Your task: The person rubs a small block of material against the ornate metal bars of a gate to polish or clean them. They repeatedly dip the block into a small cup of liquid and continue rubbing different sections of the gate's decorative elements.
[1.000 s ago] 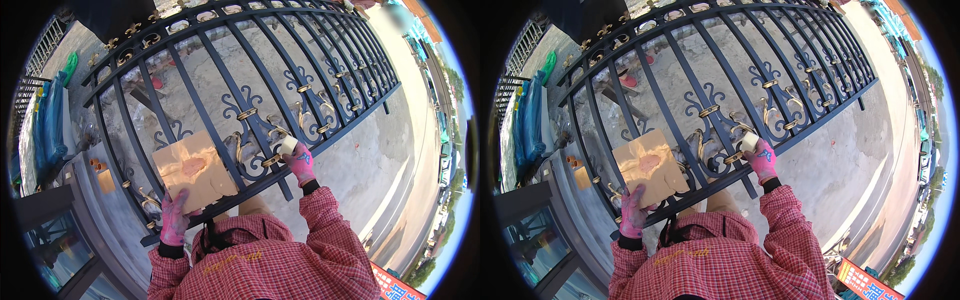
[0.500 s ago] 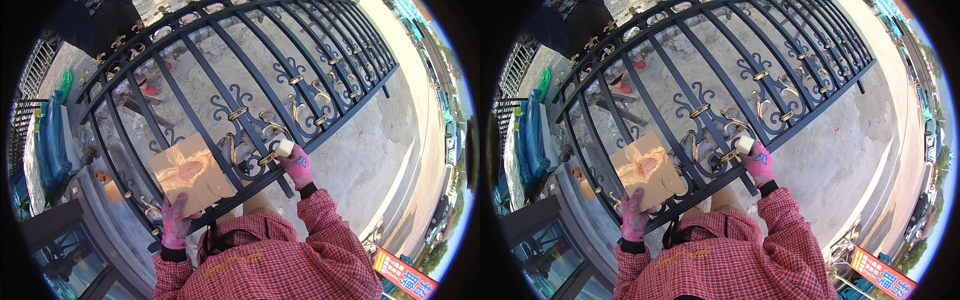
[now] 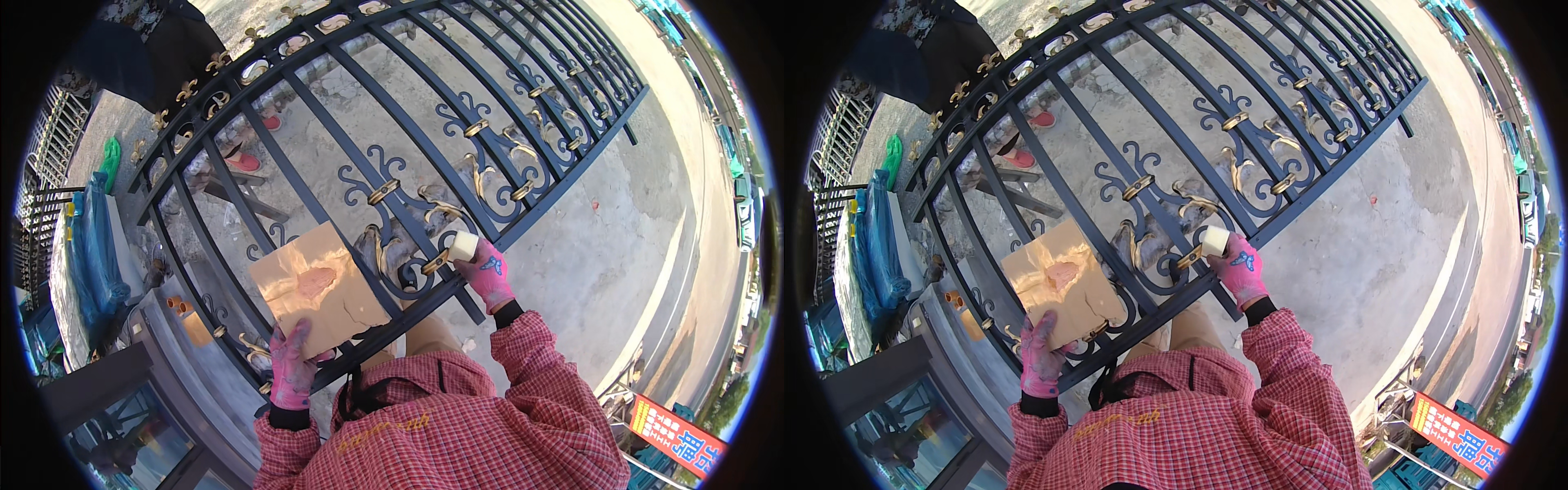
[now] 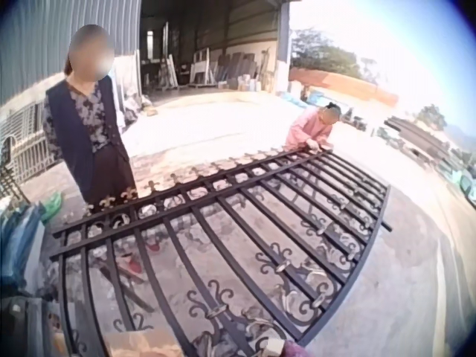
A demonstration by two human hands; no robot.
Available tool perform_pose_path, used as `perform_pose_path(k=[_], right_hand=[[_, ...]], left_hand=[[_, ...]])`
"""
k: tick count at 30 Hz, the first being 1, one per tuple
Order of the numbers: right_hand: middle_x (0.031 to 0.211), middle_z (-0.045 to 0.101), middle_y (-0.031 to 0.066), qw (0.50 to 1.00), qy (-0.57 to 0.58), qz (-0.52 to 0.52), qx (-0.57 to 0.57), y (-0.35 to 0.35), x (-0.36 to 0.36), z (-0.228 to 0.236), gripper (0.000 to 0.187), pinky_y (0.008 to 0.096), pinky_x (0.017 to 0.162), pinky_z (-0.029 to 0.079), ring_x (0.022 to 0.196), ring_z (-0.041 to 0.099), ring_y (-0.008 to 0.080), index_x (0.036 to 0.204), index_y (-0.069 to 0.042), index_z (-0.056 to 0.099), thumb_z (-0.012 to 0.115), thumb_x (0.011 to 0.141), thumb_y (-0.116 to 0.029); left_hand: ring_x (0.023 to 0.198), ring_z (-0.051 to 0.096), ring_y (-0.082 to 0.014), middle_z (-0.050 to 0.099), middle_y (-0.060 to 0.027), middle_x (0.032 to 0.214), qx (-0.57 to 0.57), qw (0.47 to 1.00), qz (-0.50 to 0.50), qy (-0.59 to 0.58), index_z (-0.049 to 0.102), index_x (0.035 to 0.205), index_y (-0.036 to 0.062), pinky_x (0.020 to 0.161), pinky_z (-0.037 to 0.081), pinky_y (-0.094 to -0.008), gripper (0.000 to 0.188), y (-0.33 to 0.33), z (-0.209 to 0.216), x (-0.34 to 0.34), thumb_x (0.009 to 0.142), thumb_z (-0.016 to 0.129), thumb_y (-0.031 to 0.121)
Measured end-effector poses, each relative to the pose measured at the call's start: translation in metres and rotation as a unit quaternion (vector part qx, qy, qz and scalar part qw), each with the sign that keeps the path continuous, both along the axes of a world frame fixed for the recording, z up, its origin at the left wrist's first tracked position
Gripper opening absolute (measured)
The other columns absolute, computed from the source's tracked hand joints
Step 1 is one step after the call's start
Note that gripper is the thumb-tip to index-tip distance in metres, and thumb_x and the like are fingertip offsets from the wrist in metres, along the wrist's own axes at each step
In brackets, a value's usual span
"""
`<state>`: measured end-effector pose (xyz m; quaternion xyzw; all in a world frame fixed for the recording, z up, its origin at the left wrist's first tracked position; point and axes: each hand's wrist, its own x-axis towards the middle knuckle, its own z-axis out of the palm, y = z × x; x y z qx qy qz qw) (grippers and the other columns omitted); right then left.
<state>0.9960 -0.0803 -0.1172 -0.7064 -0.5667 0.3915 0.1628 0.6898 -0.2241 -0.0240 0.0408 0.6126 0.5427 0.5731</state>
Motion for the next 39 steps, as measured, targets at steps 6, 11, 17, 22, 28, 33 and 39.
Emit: perform_pose_path(k=[6, 11, 17, 22, 28, 33, 39], right_hand=[[0.1, 0.063, 0.0117, 0.999, -0.011, 0.045, 0.012, 0.005, 0.006, -0.027, 0.042, 0.0336, 0.073, 0.05, 0.087, 0.064, 0.0273, 0.104, -0.006, 0.059, 0.074, 0.066, -0.016], [0.097, 0.064, 0.0114, 0.998, 0.053, 0.009, -0.02, 0.013, 0.009, -0.023, 0.043, 0.0333, 0.074, 0.049, 0.087, 0.064, 0.0259, 0.105, -0.007, 0.059, 0.075, 0.066, -0.017], [0.094, 0.065, 0.0102, 1.0, 0.023, -0.016, -0.008, 0.0, 0.004, -0.012, 0.039, 0.0328, 0.066, 0.051, 0.077, 0.066, 0.0229, 0.102, -0.005, 0.059, 0.074, 0.068, -0.018], [0.093, 0.064, 0.0124, 0.998, 0.035, -0.051, 0.021, -0.008, -0.005, -0.004, 0.038, 0.0327, 0.066, 0.051, 0.077, 0.065, 0.0244, 0.101, -0.004, 0.059, 0.072, 0.069, -0.019], [0.092, 0.066, 0.0103, 0.998, 0.047, 0.019, 0.043, -0.007, 0.002, -0.012, 0.043, 0.031, 0.062, 0.052, 0.072, 0.066, 0.0208, 0.108, -0.002, 0.057, 0.073, 0.069, -0.013], [0.09, 0.067, 0.0093, 0.978, 0.185, -0.015, 0.101, -0.005, -0.023, 0.009, 0.043, 0.0266, 0.064, 0.053, 0.076, 0.065, 0.0147, 0.109, -0.001, 0.056, 0.074, 0.071, -0.006], [0.087, 0.066, 0.0091, 0.957, 0.241, 0.098, 0.131, -0.023, -0.075, 0.073, 0.046, 0.0243, 0.064, 0.052, 0.072, 0.065, 0.0138, 0.113, -0.003, 0.052, 0.074, 0.072, -0.006]], left_hand=[[0.075, 0.065, -0.0199, 0.06, -0.0088, 0.098, 0.001, 1.0, -0.007, 0.008, 0.046, 0.118, 0.0078, 0.045, 0.055, -0.0267, 0.041, 0.002, 0.003, 0.004, 0.083, 0.062, 0.021], [0.075, 0.066, -0.0218, 0.06, -0.0111, 0.1, 0.01, 1.0, 0.004, 0.003, 0.044, 0.123, 0.0054, 0.048, 0.057, -0.0288, 0.043, 0.0, 0.007, 0.003, 0.085, 0.061, 0.018], [0.077, 0.065, -0.0207, 0.06, -0.0102, 0.101, -0.008, 1.0, 0.006, 0.015, 0.046, 0.12, 0.0076, 0.045, 0.055, -0.0262, 0.043, -0.006, 0.005, 0.0, 0.083, 0.063, 0.021], [0.073, 0.065, -0.0207, 0.061, -0.0093, 0.097, -0.001, 1.0, 0.015, 0.014, 0.048, 0.116, 0.0073, 0.045, 0.055, -0.0271, 0.037, -0.007, 0.0, -0.001, 0.084, 0.062, 0.02], [0.072, 0.066, -0.0207, 0.061, -0.0096, 0.095, 0.017, 1.0, 0.016, 0.002, 0.048, 0.116, 0.0055, 0.048, 0.057, -0.0287, 0.037, -0.015, 0.002, -0.004, 0.085, 0.062, 0.019], [0.079, 0.065, -0.0194, 0.06, -0.0088, 0.101, 0.047, 0.999, -0.012, -0.015, 0.046, 0.119, 0.0057, 0.051, 0.058, -0.0284, 0.04, -0.024, -0.004, -0.008, 0.085, 0.062, 0.02], [0.091, 0.061, -0.0198, 0.053, -0.0068, 0.112, 0.048, 0.998, 0.001, -0.032, 0.042, 0.128, 0.0118, 0.047, 0.055, -0.031, 0.056, -0.032, -0.003, 0.005, 0.081, 0.068, 0.026]])
